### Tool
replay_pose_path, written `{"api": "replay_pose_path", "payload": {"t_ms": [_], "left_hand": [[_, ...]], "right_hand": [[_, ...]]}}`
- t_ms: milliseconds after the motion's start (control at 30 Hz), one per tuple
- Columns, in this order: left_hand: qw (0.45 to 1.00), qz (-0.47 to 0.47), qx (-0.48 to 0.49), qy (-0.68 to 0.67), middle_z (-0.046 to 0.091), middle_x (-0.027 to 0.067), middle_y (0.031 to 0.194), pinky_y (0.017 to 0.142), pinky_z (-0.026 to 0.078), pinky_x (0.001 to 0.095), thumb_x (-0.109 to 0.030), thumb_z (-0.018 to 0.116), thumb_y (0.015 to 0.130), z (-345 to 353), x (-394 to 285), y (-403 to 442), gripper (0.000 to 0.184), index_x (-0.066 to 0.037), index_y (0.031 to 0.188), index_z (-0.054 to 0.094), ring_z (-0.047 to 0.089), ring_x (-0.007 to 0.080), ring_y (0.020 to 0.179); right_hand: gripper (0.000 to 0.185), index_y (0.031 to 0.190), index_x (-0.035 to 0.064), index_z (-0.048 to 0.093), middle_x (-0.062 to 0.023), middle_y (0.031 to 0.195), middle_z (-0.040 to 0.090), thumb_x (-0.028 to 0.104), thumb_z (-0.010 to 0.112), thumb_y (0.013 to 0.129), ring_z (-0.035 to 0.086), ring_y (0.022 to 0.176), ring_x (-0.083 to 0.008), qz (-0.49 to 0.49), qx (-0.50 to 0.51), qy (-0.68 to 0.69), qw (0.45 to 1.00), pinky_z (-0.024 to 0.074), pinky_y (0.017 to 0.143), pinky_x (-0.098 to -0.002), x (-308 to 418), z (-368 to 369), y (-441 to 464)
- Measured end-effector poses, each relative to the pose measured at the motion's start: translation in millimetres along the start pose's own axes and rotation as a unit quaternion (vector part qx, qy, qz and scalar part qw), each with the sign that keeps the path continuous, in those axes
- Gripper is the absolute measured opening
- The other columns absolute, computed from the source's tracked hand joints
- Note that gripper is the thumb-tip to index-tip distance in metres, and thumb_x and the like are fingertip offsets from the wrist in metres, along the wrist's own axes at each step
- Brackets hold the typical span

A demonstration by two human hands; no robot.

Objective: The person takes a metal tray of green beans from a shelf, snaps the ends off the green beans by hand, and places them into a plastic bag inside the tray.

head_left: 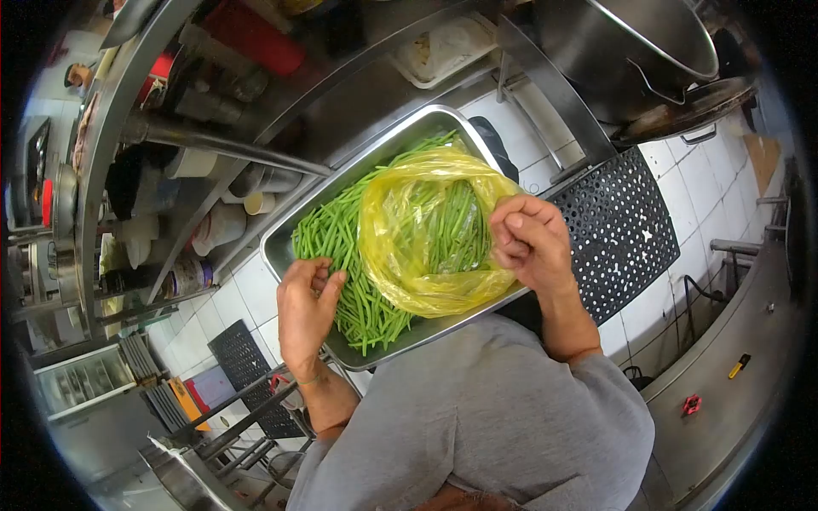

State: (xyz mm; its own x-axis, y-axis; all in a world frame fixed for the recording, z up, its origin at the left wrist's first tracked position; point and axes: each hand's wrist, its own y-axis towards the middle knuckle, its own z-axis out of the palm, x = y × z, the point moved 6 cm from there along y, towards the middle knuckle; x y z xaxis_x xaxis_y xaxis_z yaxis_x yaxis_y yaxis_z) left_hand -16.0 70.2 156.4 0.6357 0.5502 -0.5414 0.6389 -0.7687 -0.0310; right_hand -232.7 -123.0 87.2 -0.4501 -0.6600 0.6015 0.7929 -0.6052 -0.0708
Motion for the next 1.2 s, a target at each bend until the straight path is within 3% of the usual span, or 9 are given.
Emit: {"api": "replay_pose_path", "payload": {"t_ms": [167, 233, 367, 600, 800, 900, 1000, 1033, 1200], "left_hand": [[0.999, 0.02, -0.032, -0.029, 0.059, 0.0091, 0.078, 0.06, 0.045, 0.028, -0.003, 0.072, 0.082, -2, -46, 10, 0.017, 0.006, 0.097, 0.068, 0.055, 0.0153, 0.065], [0.983, 0.181, 0.028, -0.01, 0.062, 0.0127, 0.078, 0.061, 0.048, 0.0332, -0.004, 0.069, 0.083, 18, -81, 18, 0.012, 0.004, 0.093, 0.068, 0.061, 0.0235, 0.067], [0.951, 0.287, 0.089, 0.08, 0.065, 0.0176, 0.081, 0.067, 0.052, 0.0444, -0.014, 0.067, 0.085, 97, -105, 45, 0.014, 0.0, 0.083, 0.067, 0.065, 0.0362, 0.075], [0.928, 0.284, 0.129, 0.204, 0.065, 0.0204, 0.076, 0.067, 0.054, 0.0441, -0.02, 0.068, 0.083, 157, -107, 63, 0.023, 0.001, 0.074, 0.065, 0.066, 0.0366, 0.072], [0.956, 0.251, 0.15, -0.008, 0.064, 0.0196, 0.067, 0.056, 0.05, 0.0455, -0.015, 0.062, 0.086, 106, -114, 57, 0.025, 0.003, 0.07, 0.065, 0.064, 0.037, 0.063], [0.957, 0.177, 0.215, -0.079, 0.063, 0.0153, 0.064, 0.051, 0.045, 0.0395, -0.019, 0.065, 0.089, 77, -111, 48, 0.028, 0.003, 0.072, 0.064, 0.06, 0.0276, 0.053], [0.946, 0.066, 0.256, -0.186, 0.05, 0.0016, 0.057, 0.048, 0.034, 0.0262, -0.016, 0.071, 0.087, 61, -94, 35, 0.025, 0.0, 0.072, 0.062, 0.042, 0.0048, 0.054], [0.946, 0.066, 0.257, -0.186, 0.05, 0.0016, 0.057, 0.048, 0.034, 0.0262, -0.016, 0.071, 0.087, 59, -93, 31, 0.025, 0.0, 0.072, 0.062, 0.042, 0.0048, 0.054], [0.941, 0.111, 0.254, -0.196, 0.051, 0.0023, 0.059, 0.047, 0.034, 0.0269, -0.015, 0.073, 0.085, 53, -94, 21, 0.022, 0.0, 0.072, 0.062, 0.043, 0.0074, 0.052]], "right_hand": [[0.024, 0.094, -0.0044, 0.06, -0.0028, 0.072, 0.05, 0.017, 0.05, 0.101, 0.026, 0.048, -0.0029, -0.071, -0.008, -0.031, 0.997, 0.0226, 0.041, -0.02, 24, -2, 3], [0.025, 0.088, -0.0025, 0.057, -0.0024, 0.071, 0.049, 0.017, 0.05, 0.101, 0.026, 0.048, -0.0032, -0.107, 0.003, -0.02, 0.994, 0.0225, 0.041, -0.0202, 29, -1, 4], [0.024, 0.085, -0.001, 0.056, -0.0007, 0.066, 0.046, 0.017, 0.052, 0.101, 0.028, 0.047, -0.0033, -0.086, 0.007, -0.052, 0.995, 0.0222, 0.041, -0.0208, 20, -3, -2], [0.03, 0.077, 0.0018, 0.05, -0.0034, 0.069, 0.044, 0.021, 0.053, 0.099, 0.026, 0.049, -0.0053, -0.077, -0.043, -0.099, 0.991, 0.0209, 0.04, -0.0216, 22, -10, -15], [0.024, 0.086, -0.0015, 0.06, 0.0015, 0.063, 0.048, 0.018, 0.056, 0.099, 0.033, 0.046, -0.0033, -0.07, -0.051, -0.101, 0.991, 0.0234, 0.042, -0.0201, 20, -13, -10], [0.019, 0.099, -0.0015, 0.065, 0.0002, 0.067, 0.054, 0.016, 0.056, 0.099, 0.041, 0.049, -0.0048, -0.061, -0.059, -0.213, 0.973, 0.0296, 0.046, -0.0197, 22, -1, -6], [0.022, 0.115, 0.0012, 0.066, -0.0033, 0.072, 0.06, 0.011, 0.058, 0.098, 0.051, 0.056, -0.0093, -0.14, -0.023, -0.398, 0.907, 0.0382, 0.052, -0.0219, 27, 14, 1], [0.027, 0.121, 0.0033, 0.065, -0.0055, 0.074, 0.062, 0.009, 0.058, 0.096, 0.055, 0.06, -0.0122, -0.22, 0.029, -0.491, 0.842, 0.0422, 0.056, -0.0234, 30, 26, 0], [0.034, 0.124, 0.0048, 0.063, -0.0132, 0.081, 0.066, 0.005, 0.063, 0.09, 0.065, 0.07, -0.0252, -0.176, 0.122, -0.537, 0.816, 0.05, 0.063, -0.0324, 16, 50, 0]]}}
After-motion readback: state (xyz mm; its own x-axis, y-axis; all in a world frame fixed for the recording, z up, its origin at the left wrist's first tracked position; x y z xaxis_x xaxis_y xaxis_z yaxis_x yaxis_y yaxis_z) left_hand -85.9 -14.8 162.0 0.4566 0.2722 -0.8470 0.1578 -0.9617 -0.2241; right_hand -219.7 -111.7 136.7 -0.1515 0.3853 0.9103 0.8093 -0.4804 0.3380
